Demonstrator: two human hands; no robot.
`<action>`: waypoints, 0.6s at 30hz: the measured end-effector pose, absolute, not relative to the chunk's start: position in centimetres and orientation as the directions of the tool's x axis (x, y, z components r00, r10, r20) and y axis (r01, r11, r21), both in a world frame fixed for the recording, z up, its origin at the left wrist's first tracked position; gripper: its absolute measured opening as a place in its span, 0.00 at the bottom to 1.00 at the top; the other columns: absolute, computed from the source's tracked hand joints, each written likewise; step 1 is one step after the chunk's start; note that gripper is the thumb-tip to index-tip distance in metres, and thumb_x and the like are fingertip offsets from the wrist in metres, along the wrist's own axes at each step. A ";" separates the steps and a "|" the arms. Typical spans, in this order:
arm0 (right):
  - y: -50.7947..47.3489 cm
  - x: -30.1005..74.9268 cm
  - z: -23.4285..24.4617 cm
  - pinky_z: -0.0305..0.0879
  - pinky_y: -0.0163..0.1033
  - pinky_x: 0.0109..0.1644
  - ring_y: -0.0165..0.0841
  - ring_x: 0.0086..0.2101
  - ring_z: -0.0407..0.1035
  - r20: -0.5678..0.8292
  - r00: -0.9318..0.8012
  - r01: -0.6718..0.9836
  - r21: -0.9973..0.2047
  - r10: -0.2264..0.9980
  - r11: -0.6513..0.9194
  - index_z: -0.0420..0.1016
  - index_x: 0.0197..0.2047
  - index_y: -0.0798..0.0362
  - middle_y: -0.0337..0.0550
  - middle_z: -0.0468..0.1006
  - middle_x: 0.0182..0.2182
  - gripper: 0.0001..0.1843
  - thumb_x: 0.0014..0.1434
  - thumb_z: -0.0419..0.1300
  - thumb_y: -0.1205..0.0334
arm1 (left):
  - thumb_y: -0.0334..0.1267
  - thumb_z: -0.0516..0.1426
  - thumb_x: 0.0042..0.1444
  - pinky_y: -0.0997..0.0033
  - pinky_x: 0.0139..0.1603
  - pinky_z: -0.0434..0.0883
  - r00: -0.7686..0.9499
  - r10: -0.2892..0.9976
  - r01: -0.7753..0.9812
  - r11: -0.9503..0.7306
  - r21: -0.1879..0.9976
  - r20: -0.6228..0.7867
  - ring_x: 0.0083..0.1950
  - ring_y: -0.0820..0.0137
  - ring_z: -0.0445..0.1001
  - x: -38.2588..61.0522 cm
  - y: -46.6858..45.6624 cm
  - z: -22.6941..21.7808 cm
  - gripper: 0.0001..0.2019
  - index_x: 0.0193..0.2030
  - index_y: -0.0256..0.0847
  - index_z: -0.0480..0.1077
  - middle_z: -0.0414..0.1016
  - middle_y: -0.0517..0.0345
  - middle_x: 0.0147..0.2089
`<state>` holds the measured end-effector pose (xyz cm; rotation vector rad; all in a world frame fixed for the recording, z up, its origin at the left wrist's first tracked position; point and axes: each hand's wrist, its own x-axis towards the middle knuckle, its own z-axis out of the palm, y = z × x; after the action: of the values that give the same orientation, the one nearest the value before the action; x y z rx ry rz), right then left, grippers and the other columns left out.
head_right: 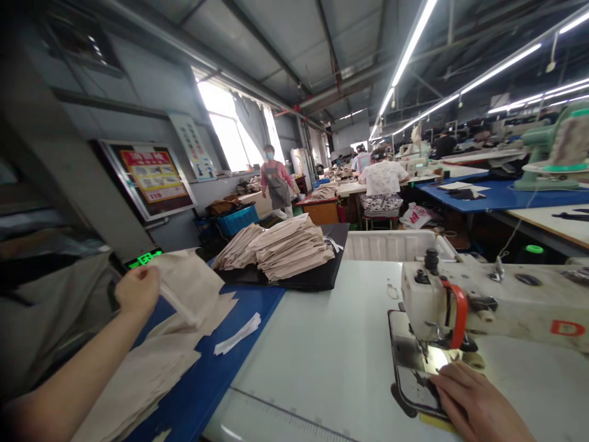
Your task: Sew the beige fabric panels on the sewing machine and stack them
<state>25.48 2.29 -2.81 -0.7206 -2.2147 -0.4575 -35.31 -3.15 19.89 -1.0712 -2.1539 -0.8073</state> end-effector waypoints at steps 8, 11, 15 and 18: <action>1.8 25.1 -3.2 0.73 0.35 0.41 0.34 0.36 0.76 0.621 -0.539 0.652 -0.120 0.569 0.749 0.80 0.41 0.49 0.44 0.81 0.35 0.13 0.66 0.53 0.60 | 0.40 0.43 0.65 0.57 0.59 0.67 -0.021 0.665 0.996 0.077 -0.041 0.747 0.55 0.58 0.73 -20.8 -2.5 20.1 0.20 0.55 0.39 0.69 0.76 0.51 0.53; 1.6 24.9 -3.0 0.72 0.37 0.41 0.35 0.36 0.75 0.598 -0.525 0.658 -0.165 0.605 0.735 0.80 0.41 0.50 0.45 0.80 0.36 0.13 0.66 0.52 0.62 | 0.30 0.44 0.62 0.61 0.50 0.73 0.306 0.808 0.951 -0.234 -0.202 0.503 0.47 0.60 0.77 -13.3 -3.3 13.1 0.19 0.54 0.40 0.71 0.78 0.48 0.47; 1.5 24.5 -2.8 0.71 0.38 0.42 0.35 0.36 0.74 0.566 -0.510 0.668 -0.214 0.647 0.713 0.80 0.40 0.50 0.46 0.79 0.34 0.14 0.66 0.51 0.64 | 0.26 0.52 0.55 0.68 0.28 0.72 0.540 0.718 0.842 -0.461 -0.280 0.439 0.26 0.65 0.74 -4.8 -4.4 1.1 0.13 0.42 0.44 0.73 0.75 0.56 0.26; 1.3 24.3 -2.6 0.71 0.38 0.42 0.35 0.36 0.73 0.553 -0.509 0.670 -0.226 0.659 0.707 0.79 0.38 0.51 0.46 0.78 0.33 0.14 0.66 0.51 0.65 | 0.26 0.54 0.53 0.70 0.25 0.70 0.569 0.587 0.816 -0.491 -0.306 0.577 0.22 0.67 0.71 -1.2 -4.7 -4.1 0.10 0.39 0.42 0.71 0.69 0.59 0.21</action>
<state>24.34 1.31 -2.56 -1.0083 -2.2887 -0.0228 -1.16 -4.70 -4.12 -2.2466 -1.1188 -0.5426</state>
